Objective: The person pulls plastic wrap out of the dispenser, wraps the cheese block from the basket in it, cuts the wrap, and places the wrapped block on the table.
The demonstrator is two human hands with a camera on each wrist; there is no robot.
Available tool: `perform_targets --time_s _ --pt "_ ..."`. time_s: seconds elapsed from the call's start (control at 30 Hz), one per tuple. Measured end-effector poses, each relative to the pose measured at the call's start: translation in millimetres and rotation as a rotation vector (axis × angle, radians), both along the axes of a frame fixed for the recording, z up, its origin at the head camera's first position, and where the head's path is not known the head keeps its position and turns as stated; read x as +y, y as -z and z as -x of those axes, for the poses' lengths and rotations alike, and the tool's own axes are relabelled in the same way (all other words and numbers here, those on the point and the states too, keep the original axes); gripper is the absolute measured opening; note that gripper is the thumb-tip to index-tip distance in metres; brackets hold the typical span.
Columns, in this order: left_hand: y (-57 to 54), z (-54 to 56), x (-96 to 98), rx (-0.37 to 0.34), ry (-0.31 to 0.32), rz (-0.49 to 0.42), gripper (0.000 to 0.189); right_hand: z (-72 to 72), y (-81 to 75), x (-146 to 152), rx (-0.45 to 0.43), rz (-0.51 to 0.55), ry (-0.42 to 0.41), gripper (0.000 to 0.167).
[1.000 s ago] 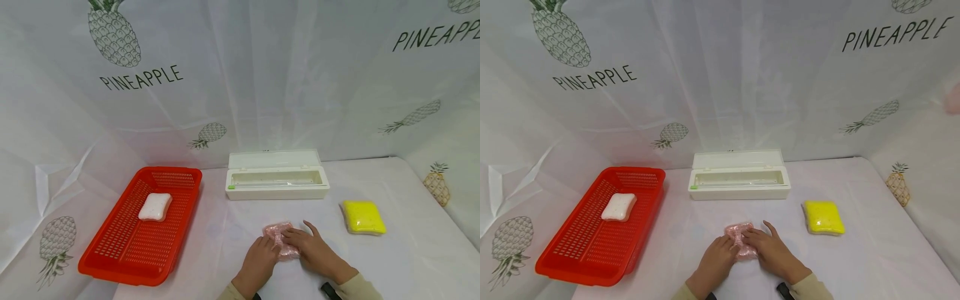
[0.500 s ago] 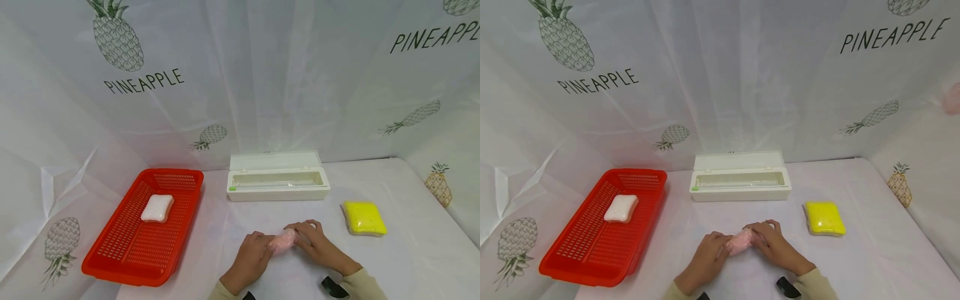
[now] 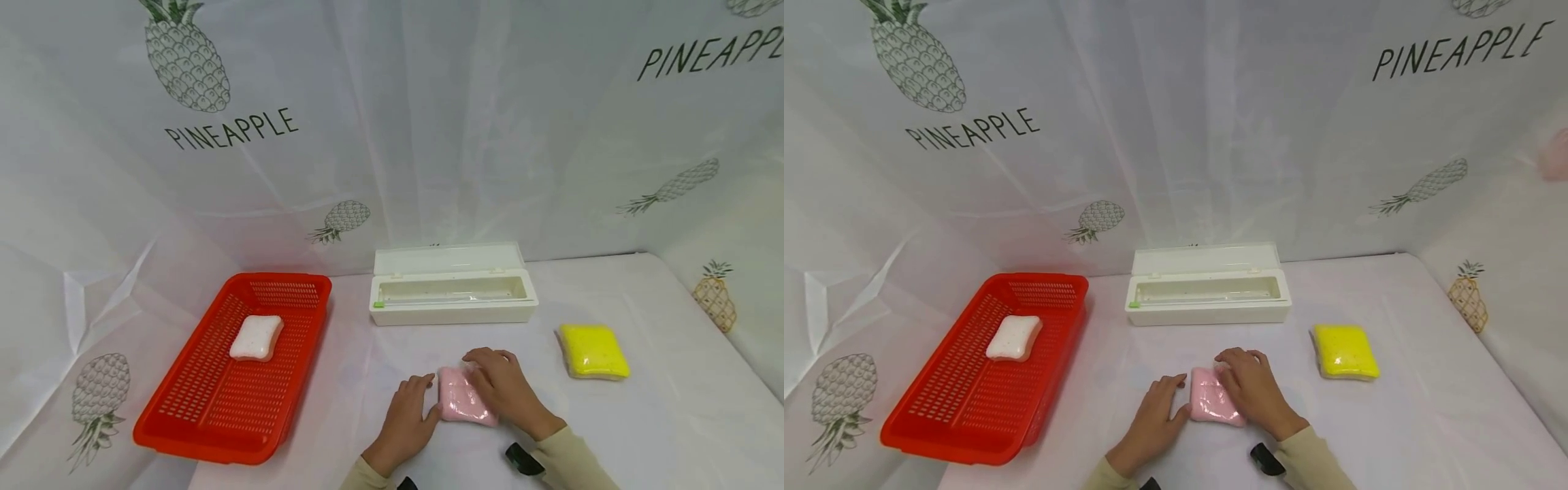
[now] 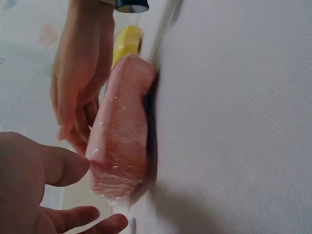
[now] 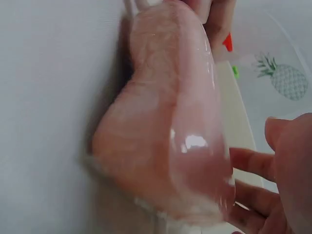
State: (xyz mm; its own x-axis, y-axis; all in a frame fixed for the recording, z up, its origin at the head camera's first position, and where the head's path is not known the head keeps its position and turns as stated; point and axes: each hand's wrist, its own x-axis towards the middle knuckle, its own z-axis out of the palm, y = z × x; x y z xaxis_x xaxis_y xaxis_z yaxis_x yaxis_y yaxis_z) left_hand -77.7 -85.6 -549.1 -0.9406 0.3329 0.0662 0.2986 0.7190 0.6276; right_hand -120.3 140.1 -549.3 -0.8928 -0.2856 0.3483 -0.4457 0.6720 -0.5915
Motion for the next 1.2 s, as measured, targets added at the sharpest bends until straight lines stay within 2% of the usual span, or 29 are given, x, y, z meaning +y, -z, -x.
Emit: perform_targets --time_s 0.13,0.27,0.43,0.53,0.63,0.77,1.07,1.2 --pt "0.9 1.4 0.1 0.059 -0.030 0.049 0.062 -8.9 -0.1 9.5 0.071 -0.056 0.034 0.031" --pt "-0.1 3.4 -1.1 0.068 -0.012 0.106 0.078 -20.7 1.7 18.8 0.096 -0.089 0.039 0.052" --pt "3.0 5.3 1.5 0.103 0.013 0.141 0.082 -37.5 4.8 26.6 0.003 -0.157 0.000 0.090" --pt "6.4 6.2 6.8 0.141 0.010 0.154 0.079 -42.6 5.2 28.3 -0.072 -0.192 -0.004 0.102" --pt "7.8 7.0 14.7 0.168 0.004 0.166 0.076 -43.5 4.2 30.5 -0.106 -0.188 0.006 0.104" --pt "7.2 6.7 26.3 0.166 0.016 0.188 0.074 -44.3 2.9 39.2 -0.088 -0.153 0.013 0.103" --pt "1.5 2.5 52.3 0.195 0.120 0.222 0.073 -46.8 17.8 74.3 0.088 -0.098 0.023 0.104" --pt "2.3 1.9 64.2 0.224 0.154 0.237 0.069 -49.6 23.0 91.1 0.094 -0.093 0.052 0.101"
